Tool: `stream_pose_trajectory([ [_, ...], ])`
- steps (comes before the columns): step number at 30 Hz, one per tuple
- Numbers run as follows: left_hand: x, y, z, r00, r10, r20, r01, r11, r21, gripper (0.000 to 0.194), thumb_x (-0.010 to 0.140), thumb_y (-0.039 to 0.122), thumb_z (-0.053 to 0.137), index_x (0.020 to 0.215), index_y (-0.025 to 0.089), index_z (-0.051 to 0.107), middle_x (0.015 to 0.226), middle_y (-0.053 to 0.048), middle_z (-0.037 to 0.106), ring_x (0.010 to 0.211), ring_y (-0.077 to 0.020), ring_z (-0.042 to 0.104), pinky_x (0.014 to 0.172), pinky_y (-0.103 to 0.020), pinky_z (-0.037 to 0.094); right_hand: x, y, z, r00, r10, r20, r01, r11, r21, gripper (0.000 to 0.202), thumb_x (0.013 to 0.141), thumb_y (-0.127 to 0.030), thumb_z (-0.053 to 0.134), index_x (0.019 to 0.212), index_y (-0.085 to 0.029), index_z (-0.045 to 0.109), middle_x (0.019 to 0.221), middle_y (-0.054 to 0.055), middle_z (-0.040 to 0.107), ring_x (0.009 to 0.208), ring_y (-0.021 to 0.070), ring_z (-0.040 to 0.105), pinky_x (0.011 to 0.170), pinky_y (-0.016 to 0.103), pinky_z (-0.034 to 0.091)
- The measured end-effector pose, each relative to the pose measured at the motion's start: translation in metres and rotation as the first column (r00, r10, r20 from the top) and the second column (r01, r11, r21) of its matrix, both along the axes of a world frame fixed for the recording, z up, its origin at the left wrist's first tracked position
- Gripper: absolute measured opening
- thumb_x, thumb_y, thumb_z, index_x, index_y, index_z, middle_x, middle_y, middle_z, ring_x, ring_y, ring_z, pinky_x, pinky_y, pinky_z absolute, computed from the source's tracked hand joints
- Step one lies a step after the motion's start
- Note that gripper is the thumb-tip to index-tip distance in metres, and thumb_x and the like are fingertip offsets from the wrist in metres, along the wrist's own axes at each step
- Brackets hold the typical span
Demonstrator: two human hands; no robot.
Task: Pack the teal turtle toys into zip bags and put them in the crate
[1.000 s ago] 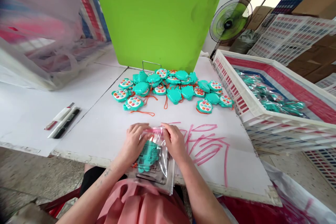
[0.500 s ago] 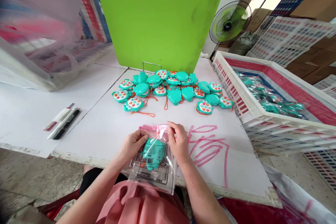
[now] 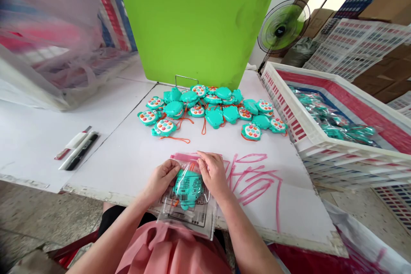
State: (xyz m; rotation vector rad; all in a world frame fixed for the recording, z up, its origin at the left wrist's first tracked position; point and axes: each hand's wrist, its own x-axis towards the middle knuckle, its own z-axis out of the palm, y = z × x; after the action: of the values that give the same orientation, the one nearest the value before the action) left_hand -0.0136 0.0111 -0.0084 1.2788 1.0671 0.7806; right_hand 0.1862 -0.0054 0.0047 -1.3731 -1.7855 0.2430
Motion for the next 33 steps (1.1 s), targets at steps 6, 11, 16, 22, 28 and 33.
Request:
stream_pose_trajectory([
  [6,-0.001,-0.001,-0.002,1.0,-0.014,-0.016,0.014,1.0,0.016,0.027,0.09,0.045,0.051,0.084,0.018,0.054,0.063,0.006,0.047,0.054,-0.009,0.043,0.052,-0.02,0.035,0.001,0.001,-0.002,0.997,0.033,0.072,-0.035,0.999,0.03,0.019,0.097,-0.024,0.049,0.104,-0.021,0.067,0.09,0.004,0.07,0.084,0.0207,0.059,0.083,0.04,0.045],
  [11,-0.002,-0.001,-0.002,1.0,-0.018,-0.025,0.018,1.0,-0.011,0.029,0.09,0.046,0.051,0.096,0.018,0.06,0.064,0.005,0.048,0.054,-0.0097,0.045,0.052,-0.021,0.036,-0.001,0.004,-0.003,0.995,0.043,0.09,-0.05,0.995,0.081,0.015,0.095,-0.018,0.052,0.102,-0.02,0.065,0.091,0.003,0.071,0.086,0.0205,0.06,0.085,0.04,0.045],
  [16,-0.001,-0.002,0.0,1.0,-0.025,0.001,0.025,1.0,-0.001,0.031,0.091,0.044,0.051,0.106,0.019,0.061,0.069,0.003,0.054,0.057,-0.0101,0.046,0.053,-0.021,0.037,-0.002,0.003,-0.004,0.995,0.02,0.098,-0.032,0.993,0.118,0.017,0.092,-0.013,0.055,0.103,-0.021,0.065,0.094,0.003,0.071,0.09,0.021,0.06,0.084,0.04,0.047],
  [22,-0.003,-0.002,0.006,0.998,-0.052,-0.034,0.054,0.997,0.061,0.032,0.093,0.04,0.049,0.114,0.019,0.061,0.07,0.003,0.056,0.057,-0.0101,0.046,0.054,-0.021,0.038,-0.01,0.0,0.002,0.989,0.084,0.12,-0.094,0.992,0.081,0.022,0.093,-0.012,0.053,0.112,-0.021,0.062,0.101,0.005,0.07,0.094,0.021,0.061,0.085,0.04,0.049],
  [28,-0.004,-0.003,0.002,0.998,-0.047,-0.046,0.052,0.994,0.093,0.035,0.094,0.04,0.048,0.12,0.021,0.06,0.063,0.004,0.051,0.055,-0.0103,0.045,0.052,-0.021,0.035,-0.013,0.003,0.005,0.972,0.141,0.189,-0.151,0.988,0.043,0.031,0.093,-0.01,0.052,0.122,-0.02,0.057,0.11,0.006,0.068,0.102,0.0222,0.06,0.09,0.042,0.049],
  [33,-0.004,-0.002,0.003,0.996,-0.049,-0.074,0.058,0.99,0.129,0.035,0.094,0.038,0.047,0.121,0.02,0.06,0.065,0.003,0.054,0.056,-0.0111,0.047,0.054,-0.022,0.037,-0.018,0.004,0.01,0.968,0.158,0.197,-0.162,0.987,0.001,0.033,0.094,-0.011,0.051,0.125,-0.021,0.055,0.112,0.006,0.067,0.103,0.0223,0.059,0.091,0.042,0.049],
])
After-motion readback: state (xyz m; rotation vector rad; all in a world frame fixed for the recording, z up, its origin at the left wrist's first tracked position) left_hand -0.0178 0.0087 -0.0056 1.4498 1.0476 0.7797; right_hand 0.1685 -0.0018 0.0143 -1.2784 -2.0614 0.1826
